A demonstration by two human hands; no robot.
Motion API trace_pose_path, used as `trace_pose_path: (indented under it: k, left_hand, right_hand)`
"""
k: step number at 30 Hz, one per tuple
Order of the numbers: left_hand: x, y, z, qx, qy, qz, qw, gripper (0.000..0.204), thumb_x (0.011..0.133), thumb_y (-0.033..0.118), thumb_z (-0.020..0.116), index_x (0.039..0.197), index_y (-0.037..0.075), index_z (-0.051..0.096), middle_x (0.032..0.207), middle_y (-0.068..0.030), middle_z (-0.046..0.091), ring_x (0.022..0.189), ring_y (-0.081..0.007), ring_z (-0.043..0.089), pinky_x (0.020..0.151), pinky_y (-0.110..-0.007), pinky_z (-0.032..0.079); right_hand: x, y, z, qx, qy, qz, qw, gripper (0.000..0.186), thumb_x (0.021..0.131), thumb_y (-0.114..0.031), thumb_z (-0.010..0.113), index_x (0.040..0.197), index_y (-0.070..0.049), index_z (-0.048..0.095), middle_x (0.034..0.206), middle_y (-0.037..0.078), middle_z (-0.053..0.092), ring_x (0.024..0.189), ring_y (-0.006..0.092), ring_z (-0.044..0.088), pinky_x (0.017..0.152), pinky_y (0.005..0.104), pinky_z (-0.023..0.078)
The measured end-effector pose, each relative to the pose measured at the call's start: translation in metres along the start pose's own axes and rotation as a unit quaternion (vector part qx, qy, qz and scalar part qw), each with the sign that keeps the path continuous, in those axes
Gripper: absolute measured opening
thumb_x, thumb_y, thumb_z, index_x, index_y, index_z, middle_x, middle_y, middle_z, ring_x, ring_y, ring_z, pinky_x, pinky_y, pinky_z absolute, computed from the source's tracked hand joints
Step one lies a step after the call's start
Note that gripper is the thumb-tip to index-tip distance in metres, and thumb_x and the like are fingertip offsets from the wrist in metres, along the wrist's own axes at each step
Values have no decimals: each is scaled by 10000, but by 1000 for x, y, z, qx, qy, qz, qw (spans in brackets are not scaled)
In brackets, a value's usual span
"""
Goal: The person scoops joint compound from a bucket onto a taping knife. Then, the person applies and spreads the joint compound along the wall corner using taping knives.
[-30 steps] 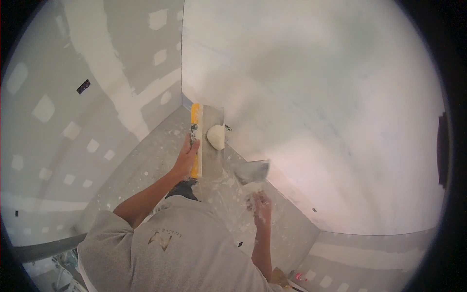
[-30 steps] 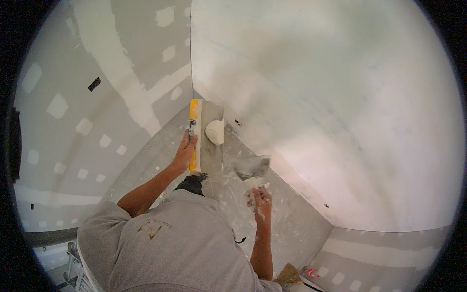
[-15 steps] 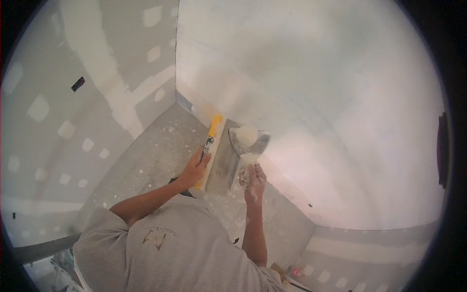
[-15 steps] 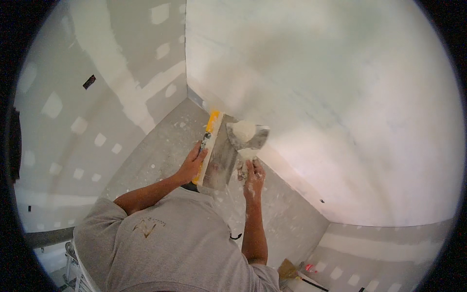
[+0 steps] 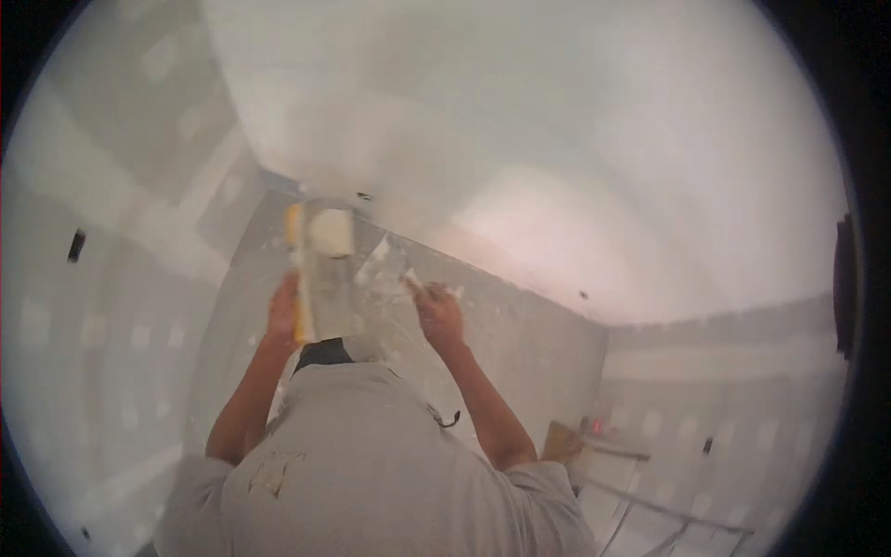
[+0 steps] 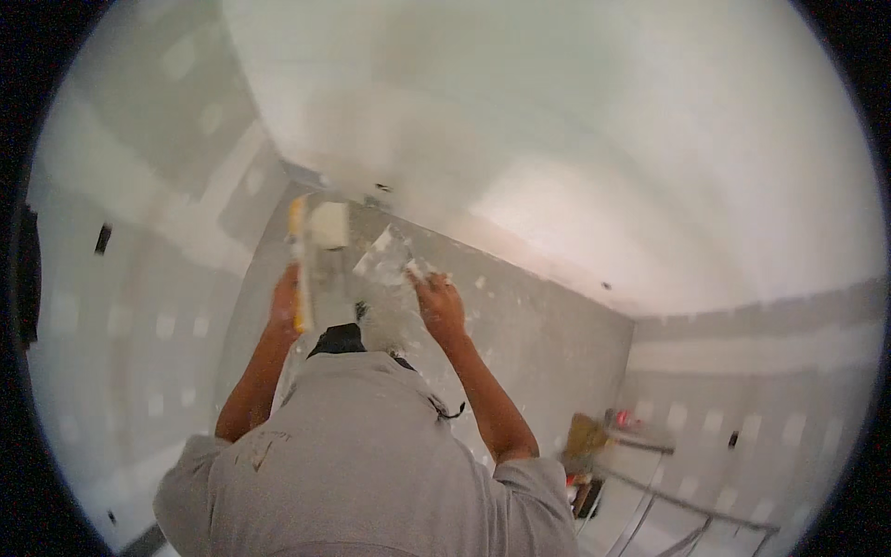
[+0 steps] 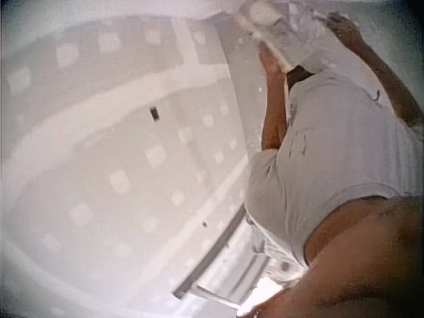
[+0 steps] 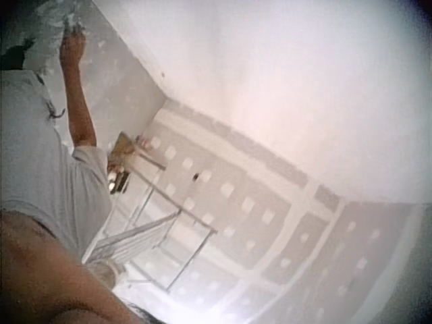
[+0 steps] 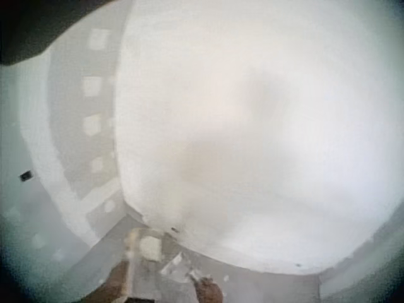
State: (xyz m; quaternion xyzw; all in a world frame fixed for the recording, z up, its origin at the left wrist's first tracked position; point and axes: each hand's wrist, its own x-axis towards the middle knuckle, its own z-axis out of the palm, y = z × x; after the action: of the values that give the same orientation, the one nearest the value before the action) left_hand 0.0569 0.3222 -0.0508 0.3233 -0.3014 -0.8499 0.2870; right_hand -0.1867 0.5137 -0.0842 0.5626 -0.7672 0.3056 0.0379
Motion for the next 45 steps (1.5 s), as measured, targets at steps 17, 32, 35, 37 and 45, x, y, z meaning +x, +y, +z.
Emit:
trace_pose_path:
  k: [17,32,35,37,45]
  left_hand:
    - [12,49,-76,-55,83,127,987,548,968,333,590,1402,31,449,1308,-113,575,1216,-267,542,1074,-432,423]
    - [131,-3,-291,-269,120,124,948,597,1000,476,519,1449,93,433,1394,-109,552,1262,-299,544,1097,-475,419]
    - [171,-47,-331,-310,130,86,938,625,994,476,532,1464,84,408,1405,-117,539,1283,-302,526,1113,-477,400]
    - [204,-55,-359,-334,123,69,932,638,996,470,531,1475,75,387,1419,-129,520,1295,-298,515,1116,-475,392]
    - [299,-92,-435,-373,184,30,909,587,1009,434,535,1443,58,415,1386,-115,535,1248,-282,539,1065,-483,422]
  right_hand:
    - [-116,120,61,334,-48,493,802,329,953,-215,661,1207,-18,591,820,48,642,629,113,569,554,259,469]
    - [25,54,178,338,-250,463,780,244,980,-203,611,1138,-19,575,808,54,630,623,107,577,518,249,456]
    - [35,51,232,284,-288,515,756,275,980,-216,614,1169,-22,563,831,52,636,644,112,591,530,252,473]
    - [54,44,286,289,-279,522,752,291,982,-214,611,1194,-25,550,844,55,636,648,115,590,534,258,476]
    - [60,-19,540,399,-201,526,723,322,1011,-202,579,1218,37,513,879,69,606,714,154,565,618,301,496]
